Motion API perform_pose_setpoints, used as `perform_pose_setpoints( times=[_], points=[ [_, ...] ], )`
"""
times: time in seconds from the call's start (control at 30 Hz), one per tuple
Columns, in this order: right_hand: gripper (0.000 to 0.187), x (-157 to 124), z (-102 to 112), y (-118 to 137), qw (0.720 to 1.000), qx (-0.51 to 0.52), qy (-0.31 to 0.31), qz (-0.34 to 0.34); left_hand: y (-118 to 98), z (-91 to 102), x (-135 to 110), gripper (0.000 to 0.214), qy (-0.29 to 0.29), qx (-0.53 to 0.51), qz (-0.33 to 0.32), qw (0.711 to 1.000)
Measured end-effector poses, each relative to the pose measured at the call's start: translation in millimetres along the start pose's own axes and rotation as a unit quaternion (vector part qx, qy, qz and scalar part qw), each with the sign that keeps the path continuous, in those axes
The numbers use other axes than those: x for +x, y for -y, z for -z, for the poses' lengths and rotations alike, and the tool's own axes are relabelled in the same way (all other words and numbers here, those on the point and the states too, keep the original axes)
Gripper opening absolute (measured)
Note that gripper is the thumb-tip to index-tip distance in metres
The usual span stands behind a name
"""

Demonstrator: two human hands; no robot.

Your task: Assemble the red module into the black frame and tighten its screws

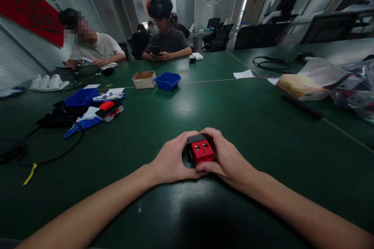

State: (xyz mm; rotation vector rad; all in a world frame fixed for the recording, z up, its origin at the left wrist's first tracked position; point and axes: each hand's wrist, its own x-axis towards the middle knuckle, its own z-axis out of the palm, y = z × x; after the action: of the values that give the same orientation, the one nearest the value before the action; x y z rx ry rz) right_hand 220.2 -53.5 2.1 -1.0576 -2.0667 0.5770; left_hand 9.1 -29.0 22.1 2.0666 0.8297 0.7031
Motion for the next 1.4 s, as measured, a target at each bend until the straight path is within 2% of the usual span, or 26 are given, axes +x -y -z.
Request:
perform_pose_setpoints(
  times=[0.1, 0.17, 0.2, 0.23, 0.33, 0.4, 0.5, 0.57, 0.63, 0.7, 0.77, 0.9, 1.0, 1.1, 1.17, 1.3, 1.4],
  points=[
    [0.076, 3, 5, -2, 1.0, -0.023, 0.018, 0.0, 2, -2.1, -3, 0.062, -0.031, -0.092, 0.05, 0.994],
    [0.091, 5, 12, -7, 0.995, -0.078, 0.058, -0.012, 7, -2.5, -4, 0.06, -0.067, -0.176, 0.095, 0.977],
    [0.091, 6, 16, -10, 0.991, -0.104, 0.087, -0.017, 10, -2.0, -5, 0.057, -0.089, -0.214, 0.114, 0.966],
    [0.082, 7, 19, -13, 0.985, -0.122, 0.117, -0.021, 12, -1.1, -5, 0.054, -0.112, -0.25, 0.129, 0.953],
    [0.033, 8, 24, -17, 0.979, -0.121, 0.16, -0.025, 12, 2.2, -7, 0.046, -0.166, -0.387, 0.174, 0.89],
    [0.023, 9, 22, -15, 0.985, -0.103, 0.136, -0.03, 6, 3.4, -8, 0.045, -0.182, -0.495, 0.202, 0.825],
    [0.018, 9, 15, -5, 0.996, -0.068, 0.027, -0.044, -5, 2.6, -7, 0.042, -0.186, -0.61, 0.225, 0.737],
    [0.012, 8, 8, 4, 0.998, -0.03, -0.038, -0.038, -10, 1.5, -5, 0.042, -0.192, -0.65, 0.239, 0.695],
    [0.006, 7, 0, 10, 0.998, 0.005, -0.054, -0.008, -11, 0.9, -3, 0.04, -0.203, -0.67, 0.253, 0.668],
    [0.006, 6, -8, 12, 0.999, 0.023, -0.036, 0.026, -11, 0.8, -2, 0.039, -0.21, -0.668, 0.261, 0.664],
    [0.017, 8, -16, 11, 0.999, 0.028, -0.018, 0.038, -10, 1.0, -2, 0.04, -0.206, -0.656, 0.259, 0.678],
    [0.027, 15, -28, 8, 0.999, 0.039, -0.013, 0.01, -10, 0.1, -2, 0.044, -0.178, -0.645, 0.244, 0.702],
    [0.026, 17, -33, 11, 0.999, 0.04, -0.025, -0.01, -12, -1.3, -2, 0.044, -0.166, -0.661, 0.242, 0.691],
    [0.014, 16, -32, 16, 0.998, 0.046, -0.028, -0.032, -13, -1.6, -2, 0.042, -0.165, -0.68, 0.239, 0.673],
    [0.007, 16, -29, 17, 0.997, 0.052, -0.024, -0.047, -13, -1.3, -3, 0.042, -0.16, -0.681, 0.233, 0.676],
    [0.017, 16, -24, 14, 0.995, 0.066, -0.019, -0.071, -13, -0.2, -4, 0.046, -0.143, -0.67, 0.228, 0.692],
    [0.016, 16, -18, 10, 0.994, 0.074, -0.032, -0.078, -13, 2.5, -4, 0.046, -0.138, -0.661, 0.218, 0.705]
  ],
)
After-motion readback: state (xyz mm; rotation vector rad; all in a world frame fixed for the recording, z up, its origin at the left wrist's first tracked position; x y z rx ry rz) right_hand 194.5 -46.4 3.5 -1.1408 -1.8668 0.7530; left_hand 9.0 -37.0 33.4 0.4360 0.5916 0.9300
